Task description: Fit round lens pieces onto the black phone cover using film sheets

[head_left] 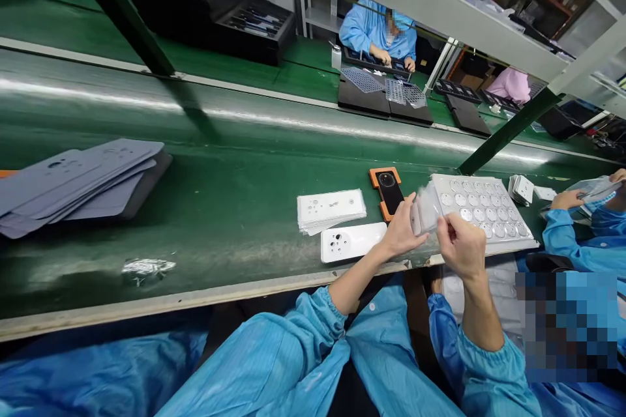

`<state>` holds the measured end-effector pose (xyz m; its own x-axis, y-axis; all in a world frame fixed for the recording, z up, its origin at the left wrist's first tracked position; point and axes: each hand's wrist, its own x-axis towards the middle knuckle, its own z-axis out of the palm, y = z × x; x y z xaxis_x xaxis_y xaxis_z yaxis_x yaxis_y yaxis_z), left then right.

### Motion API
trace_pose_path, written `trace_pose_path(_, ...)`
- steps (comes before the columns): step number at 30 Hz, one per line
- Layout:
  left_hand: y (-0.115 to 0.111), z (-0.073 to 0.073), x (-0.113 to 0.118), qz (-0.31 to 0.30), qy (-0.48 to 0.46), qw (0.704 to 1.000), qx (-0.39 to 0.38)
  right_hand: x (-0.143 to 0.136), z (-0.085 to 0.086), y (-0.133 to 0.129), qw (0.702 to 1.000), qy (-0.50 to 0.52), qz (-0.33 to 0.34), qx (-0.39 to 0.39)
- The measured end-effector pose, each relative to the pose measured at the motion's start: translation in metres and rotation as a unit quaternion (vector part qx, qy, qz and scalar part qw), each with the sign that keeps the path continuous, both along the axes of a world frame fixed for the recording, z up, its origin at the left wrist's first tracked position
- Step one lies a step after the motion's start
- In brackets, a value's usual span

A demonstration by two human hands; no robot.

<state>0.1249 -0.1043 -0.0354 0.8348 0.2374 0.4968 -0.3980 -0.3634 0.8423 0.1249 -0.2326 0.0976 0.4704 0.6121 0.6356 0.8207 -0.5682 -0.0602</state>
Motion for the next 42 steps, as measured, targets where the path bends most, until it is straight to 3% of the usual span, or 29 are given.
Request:
trace_pose_path(20,-0.003,0.006,-0.004,0.023,-0.002,0.999,0.034,0.003,-0.006,0.009,0.996,0.073,-0.004,0.052)
trace_pose_path(24,-0.004,0.004,-0.003,0.022,-0.013,0.998,0.055,0.003,-0.007,0.013,0.990,0.114,0.032,0.076)
trace_pose_path(27,-0.002,0.002,-0.002,0.022,-0.015,0.998,0.052,0.001,-0.010,0.011,0.971,0.203,0.062,0.113)
trace_pose_path(31,0.001,-0.001,-0.002,0.023,-0.019,0.999,0.039,-0.003,-0.024,0.002,0.899,0.358,0.087,0.237)
trace_pose_path(33,0.001,-0.001,-0.003,0.016,-0.018,0.999,0.027,-0.005,-0.033,-0.001,0.879,0.392,0.100,0.254)
trace_pose_path(36,0.000,-0.002,-0.002,0.014,-0.004,1.000,0.020,-0.009,-0.043,0.001,0.914,0.358,0.067,0.181)
trace_pose_path(39,-0.004,-0.004,0.000,0.011,-0.007,1.000,0.027,-0.011,-0.044,0.009,0.971,0.221,-0.003,0.091)
trace_pose_path(42,-0.008,-0.006,0.001,0.031,-0.004,0.999,0.034,-0.009,-0.038,0.015,0.994,0.079,-0.061,0.034)
